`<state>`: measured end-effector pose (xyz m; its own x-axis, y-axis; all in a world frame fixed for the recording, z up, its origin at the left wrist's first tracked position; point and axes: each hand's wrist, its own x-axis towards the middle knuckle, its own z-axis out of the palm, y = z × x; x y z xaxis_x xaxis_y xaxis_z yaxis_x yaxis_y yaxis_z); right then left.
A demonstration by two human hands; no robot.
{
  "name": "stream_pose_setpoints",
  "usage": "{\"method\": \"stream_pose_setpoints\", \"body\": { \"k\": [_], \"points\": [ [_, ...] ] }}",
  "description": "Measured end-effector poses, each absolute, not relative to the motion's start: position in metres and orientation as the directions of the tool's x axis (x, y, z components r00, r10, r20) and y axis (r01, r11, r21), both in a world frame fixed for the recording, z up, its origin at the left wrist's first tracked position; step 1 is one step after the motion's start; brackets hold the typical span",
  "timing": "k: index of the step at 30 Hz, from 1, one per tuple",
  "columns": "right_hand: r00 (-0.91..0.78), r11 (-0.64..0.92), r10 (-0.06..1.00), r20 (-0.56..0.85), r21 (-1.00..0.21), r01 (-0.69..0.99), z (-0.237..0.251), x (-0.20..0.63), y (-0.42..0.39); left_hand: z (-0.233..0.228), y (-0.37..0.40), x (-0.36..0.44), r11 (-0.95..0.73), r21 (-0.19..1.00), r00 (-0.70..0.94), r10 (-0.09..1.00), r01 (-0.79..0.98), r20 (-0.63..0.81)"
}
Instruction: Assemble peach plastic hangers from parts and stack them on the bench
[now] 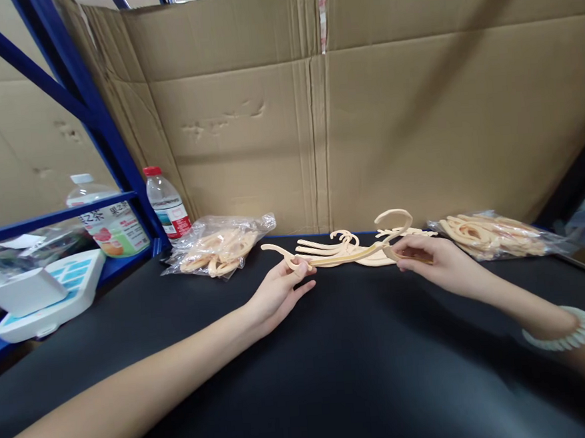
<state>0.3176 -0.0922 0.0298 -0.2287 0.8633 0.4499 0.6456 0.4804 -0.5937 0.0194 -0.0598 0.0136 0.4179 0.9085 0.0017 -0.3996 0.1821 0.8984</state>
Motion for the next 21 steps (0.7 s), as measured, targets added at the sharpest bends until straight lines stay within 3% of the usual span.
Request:
{"method": "stream_pose_setpoints", "body": {
  "k": [8, 21],
  "points": [
    [-0.204, 0.484, 0.862, 0.464, -0.634, 0.603, 0.0278, 0.3185, -0.092, 0.0105, -0.0535, 0.0161, 0.312, 0.839, 0.517, 0.855, -0.446, -0.043],
    [-0.241, 0.539, 0.806, 0.54, -0.501, 0.677, 0.0356, 0.3124, -0.0983, 0.0105, -0.0525, 0.0159, 0.306, 0.848, 0.554, 0.832, -0.433, -0.017]
  ]
}}
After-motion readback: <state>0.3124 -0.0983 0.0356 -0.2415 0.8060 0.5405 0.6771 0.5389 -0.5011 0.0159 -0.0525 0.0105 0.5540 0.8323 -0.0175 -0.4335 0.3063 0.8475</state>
